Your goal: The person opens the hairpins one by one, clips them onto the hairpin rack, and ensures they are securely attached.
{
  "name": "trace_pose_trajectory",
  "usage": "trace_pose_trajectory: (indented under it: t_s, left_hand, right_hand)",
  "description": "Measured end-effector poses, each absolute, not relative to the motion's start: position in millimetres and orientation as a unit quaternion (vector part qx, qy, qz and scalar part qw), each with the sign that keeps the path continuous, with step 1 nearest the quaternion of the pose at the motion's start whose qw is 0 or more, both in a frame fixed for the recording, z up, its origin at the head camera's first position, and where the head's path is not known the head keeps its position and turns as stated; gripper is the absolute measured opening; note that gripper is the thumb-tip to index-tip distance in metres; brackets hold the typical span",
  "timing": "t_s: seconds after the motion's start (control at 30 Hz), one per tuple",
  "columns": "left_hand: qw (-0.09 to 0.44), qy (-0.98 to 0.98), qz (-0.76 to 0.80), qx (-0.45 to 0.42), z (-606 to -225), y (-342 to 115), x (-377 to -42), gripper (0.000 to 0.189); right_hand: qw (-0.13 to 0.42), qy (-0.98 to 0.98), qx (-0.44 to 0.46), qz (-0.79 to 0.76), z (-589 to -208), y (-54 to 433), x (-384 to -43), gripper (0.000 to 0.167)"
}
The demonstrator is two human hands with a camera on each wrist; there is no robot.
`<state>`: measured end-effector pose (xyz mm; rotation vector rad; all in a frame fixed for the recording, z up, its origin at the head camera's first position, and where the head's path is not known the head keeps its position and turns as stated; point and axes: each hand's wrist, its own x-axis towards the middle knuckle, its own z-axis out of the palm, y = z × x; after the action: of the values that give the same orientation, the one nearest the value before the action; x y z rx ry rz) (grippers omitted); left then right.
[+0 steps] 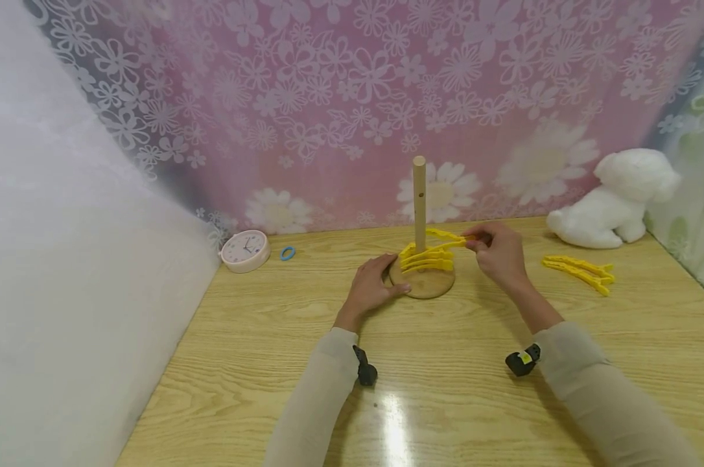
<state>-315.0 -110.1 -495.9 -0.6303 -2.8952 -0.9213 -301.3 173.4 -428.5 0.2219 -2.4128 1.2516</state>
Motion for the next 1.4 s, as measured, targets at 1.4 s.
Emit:
trace_pose_trajectory:
  t_s: [1.4]
  left_hand:
    - [0.026, -0.931, -0.298, -0.207, -497.0, -111.4, -316.0, 0.085]
  right_hand:
    - [0.163, -0.875, 0.129, 0.438, -428.9, 142.6, -310.3, 0.014]
